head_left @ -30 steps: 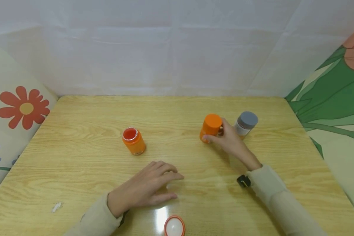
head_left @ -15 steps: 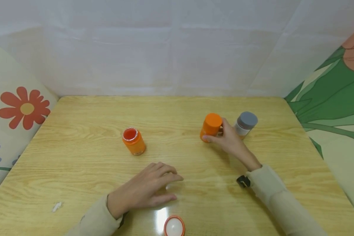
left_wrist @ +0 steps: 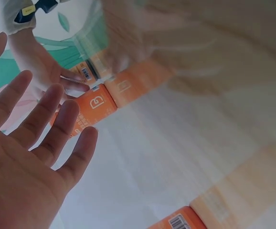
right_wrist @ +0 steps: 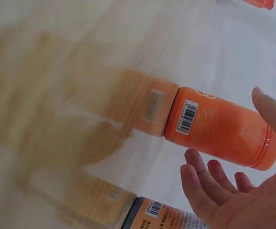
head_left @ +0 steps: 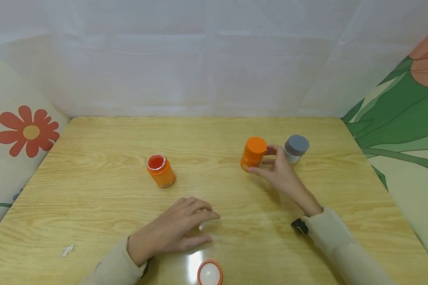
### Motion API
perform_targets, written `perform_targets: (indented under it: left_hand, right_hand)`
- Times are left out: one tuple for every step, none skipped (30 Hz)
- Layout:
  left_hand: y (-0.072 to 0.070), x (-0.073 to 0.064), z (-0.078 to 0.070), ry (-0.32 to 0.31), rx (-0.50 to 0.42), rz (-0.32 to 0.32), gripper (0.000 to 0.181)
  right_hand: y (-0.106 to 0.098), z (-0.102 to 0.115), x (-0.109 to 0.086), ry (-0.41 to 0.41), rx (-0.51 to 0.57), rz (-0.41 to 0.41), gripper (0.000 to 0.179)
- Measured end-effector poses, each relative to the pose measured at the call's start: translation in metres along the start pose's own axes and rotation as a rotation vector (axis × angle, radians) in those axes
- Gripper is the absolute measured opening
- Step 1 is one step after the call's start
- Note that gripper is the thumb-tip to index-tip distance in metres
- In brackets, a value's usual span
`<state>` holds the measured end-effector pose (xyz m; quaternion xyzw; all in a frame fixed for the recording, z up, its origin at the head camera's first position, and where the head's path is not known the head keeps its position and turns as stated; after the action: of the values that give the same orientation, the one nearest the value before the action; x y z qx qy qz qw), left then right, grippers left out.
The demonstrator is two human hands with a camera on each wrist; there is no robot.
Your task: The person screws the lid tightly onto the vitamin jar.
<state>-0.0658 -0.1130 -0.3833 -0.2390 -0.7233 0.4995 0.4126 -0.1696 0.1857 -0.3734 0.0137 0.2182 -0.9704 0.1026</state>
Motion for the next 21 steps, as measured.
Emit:
perform_targets:
  left_hand:
    - [0.000, 0.000, 0.000, 0.000, -0.002, -0.001, 0.045]
    - [0.000, 0.000, 0.000, -0.001, -0.003, 0.000, 0.045]
    - [0.000, -0.001, 0.000, -0.002, -0.004, -0.001, 0.045]
    - [0.000, -0.001, -0.001, 0.001, -0.002, -0.003, 0.044]
    - [0.000, -0.001, -0.001, -0.002, -0.002, 0.000, 0.044]
    - [0.000, -0.002, -0.001, -0.001, -0.001, -0.001, 0.044]
    - [-0.001, -0.002, -0.001, 0.001, 0.001, -0.004, 0.044]
    - [-0.001, -0.003, -0.002, 0.001, 0.001, -0.003, 0.045]
    - [-0.001, -0.003, -0.002, 0.002, 0.002, -0.004, 0.044]
    - [-0.001, -0.004, -0.002, 0.003, 0.001, -0.004, 0.045]
    - [-0.001, -0.004, -0.002, 0.003, 0.001, -0.004, 0.045]
    - [-0.002, -0.004, -0.003, 0.004, -0.001, -0.005, 0.045]
    - [-0.001, -0.005, -0.003, 0.004, -0.003, -0.003, 0.045]
    - [-0.002, -0.005, -0.003, 0.002, -0.005, 0.000, 0.045]
    - [-0.002, -0.005, -0.003, 0.002, -0.006, 0.002, 0.045]
    - [-0.002, -0.005, -0.003, -0.001, -0.009, 0.008, 0.045]
    - [-0.002, -0.005, -0.003, -0.004, -0.012, 0.012, 0.045]
    - [-0.002, -0.006, -0.004, -0.004, -0.015, 0.015, 0.045]
    - [-0.002, -0.006, -0.004, 0.000, -0.015, 0.014, 0.045]
    - [-0.002, -0.007, -0.004, 0.003, -0.015, 0.014, 0.046]
    - [-0.002, -0.007, -0.004, 0.006, -0.015, 0.014, 0.046]
  right_hand:
    - [0.000, 0.001, -0.002, -0.004, -0.011, -0.005, 0.088]
    - [0.000, 0.001, -0.003, -0.007, -0.021, -0.012, 0.085]
    - [0.001, 0.001, -0.005, -0.011, -0.028, -0.017, 0.082]
    - [0.001, 0.002, -0.006, -0.015, -0.035, -0.024, 0.079]
    - [0.002, 0.002, -0.008, -0.019, -0.046, -0.032, 0.076]
    - [0.003, 0.002, -0.009, -0.026, -0.052, -0.037, 0.074]
    - [0.004, 0.002, -0.011, -0.034, -0.060, -0.043, 0.073]
    - [0.005, 0.002, -0.012, -0.047, -0.064, -0.049, 0.071]
    - [0.006, 0.003, -0.013, -0.057, -0.068, -0.053, 0.069]
    - [0.007, 0.003, -0.014, -0.068, -0.073, -0.054, 0.068]
    - [0.008, 0.003, -0.015, -0.081, -0.073, -0.054, 0.066]
    - [0.009, 0.004, -0.016, -0.093, -0.071, -0.054, 0.064]
    - [0.010, 0.005, -0.017, -0.106, -0.072, -0.055, 0.062]
    - [0.012, 0.006, -0.018, -0.117, -0.074, -0.055, 0.060]
    - [0.013, 0.007, -0.018, -0.125, -0.079, -0.052, 0.057]
    - [0.014, 0.008, -0.019, -0.138, -0.083, -0.049, 0.055]
    - [0.015, 0.009, -0.020, -0.149, -0.084, -0.046, 0.053]
    - [0.016, 0.010, -0.020, -0.161, -0.089, -0.042, 0.052]
    - [0.017, 0.012, -0.021, -0.170, -0.092, -0.037, 0.050]
    - [0.018, 0.013, -0.021, -0.174, -0.097, -0.030, 0.050]
    - [0.020, 0.013, -0.021, -0.180, -0.099, -0.023, 0.049]
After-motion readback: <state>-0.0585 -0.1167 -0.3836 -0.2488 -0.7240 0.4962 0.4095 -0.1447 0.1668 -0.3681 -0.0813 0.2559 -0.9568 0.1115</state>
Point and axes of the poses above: each hand's wrist, its own x-axis towards the middle knuckle, its own y-axis out of the palm, z = x × y, the point moved 1 cm from there along x, towards the middle knuckle, and after that the axes turned 8 degrees about x, right-handed, at the moved point
